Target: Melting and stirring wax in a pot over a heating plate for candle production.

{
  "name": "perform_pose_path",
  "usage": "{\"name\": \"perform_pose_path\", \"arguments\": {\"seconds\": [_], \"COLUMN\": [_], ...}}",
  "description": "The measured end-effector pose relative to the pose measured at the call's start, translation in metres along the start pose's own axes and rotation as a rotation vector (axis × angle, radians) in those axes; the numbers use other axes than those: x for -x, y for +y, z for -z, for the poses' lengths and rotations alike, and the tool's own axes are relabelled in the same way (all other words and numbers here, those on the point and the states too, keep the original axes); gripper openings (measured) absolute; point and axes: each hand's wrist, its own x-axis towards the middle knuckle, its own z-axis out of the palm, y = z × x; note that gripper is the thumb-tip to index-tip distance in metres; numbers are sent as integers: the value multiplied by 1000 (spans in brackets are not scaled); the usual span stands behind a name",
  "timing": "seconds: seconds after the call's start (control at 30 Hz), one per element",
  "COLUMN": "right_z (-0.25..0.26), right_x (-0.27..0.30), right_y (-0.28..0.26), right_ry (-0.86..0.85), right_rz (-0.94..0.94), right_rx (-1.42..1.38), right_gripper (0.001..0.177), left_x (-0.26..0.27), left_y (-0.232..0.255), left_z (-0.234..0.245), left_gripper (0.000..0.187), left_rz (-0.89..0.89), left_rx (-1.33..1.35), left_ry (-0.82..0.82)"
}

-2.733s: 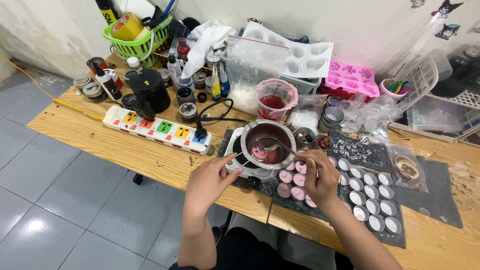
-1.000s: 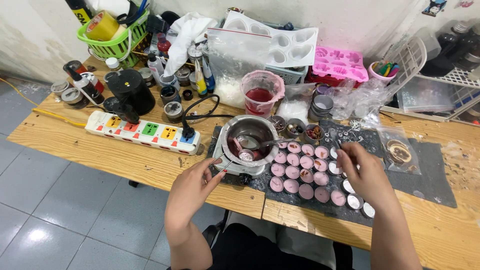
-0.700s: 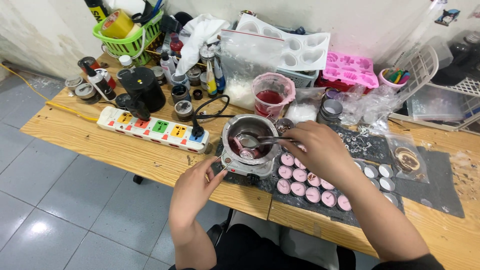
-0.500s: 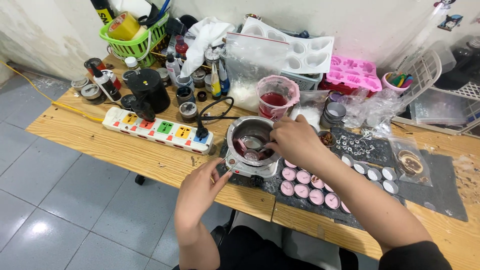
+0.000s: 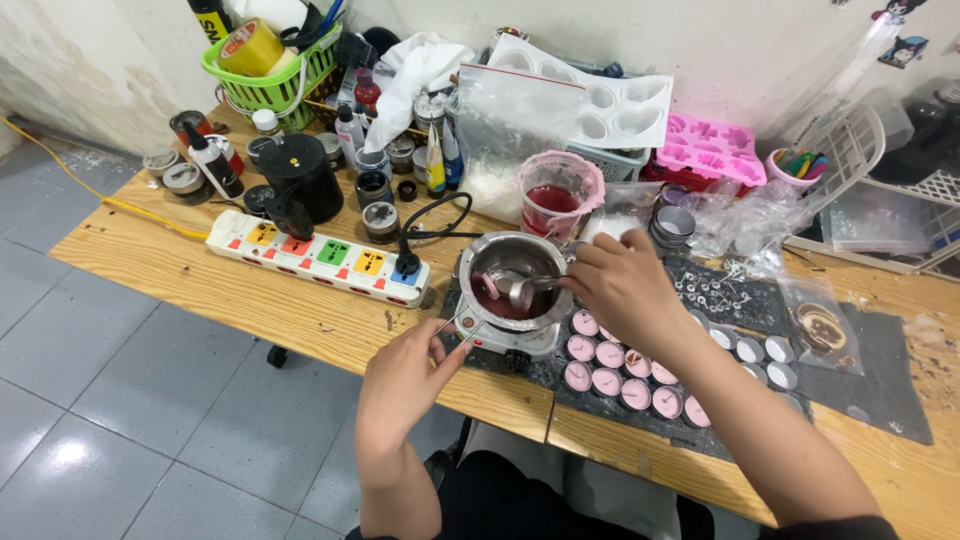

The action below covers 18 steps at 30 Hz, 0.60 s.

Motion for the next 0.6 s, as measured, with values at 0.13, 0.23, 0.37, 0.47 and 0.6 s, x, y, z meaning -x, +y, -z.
{"name": "perform_pose_path", "arguments": {"seconds": [0.13, 0.23, 0.37, 0.47, 0.6], "right_z": [7, 3, -3, -9, -20], "right_x": [28, 49, 63, 73, 84], "right_y": [-4, -4, -6, -10, -16], "right_ry": [72, 210, 299, 336, 397], "right_rz": [14, 16, -90, -137, -189], "right_rx": [83, -8, -80, -111, -143], "right_gripper": [16, 10, 9, 10, 14], "left_x": [0, 1, 1, 3, 3], "left_y": [4, 12, 13, 12, 10], "left_z": [1, 3, 0, -2, -4], "left_gripper": [40, 39, 39, 38, 38], "left_rz": [47, 83, 113, 80, 69], "left_rx": [1, -8, -35, -5, 35], "left_ry": [-39, -61, -94, -62, -68]}}
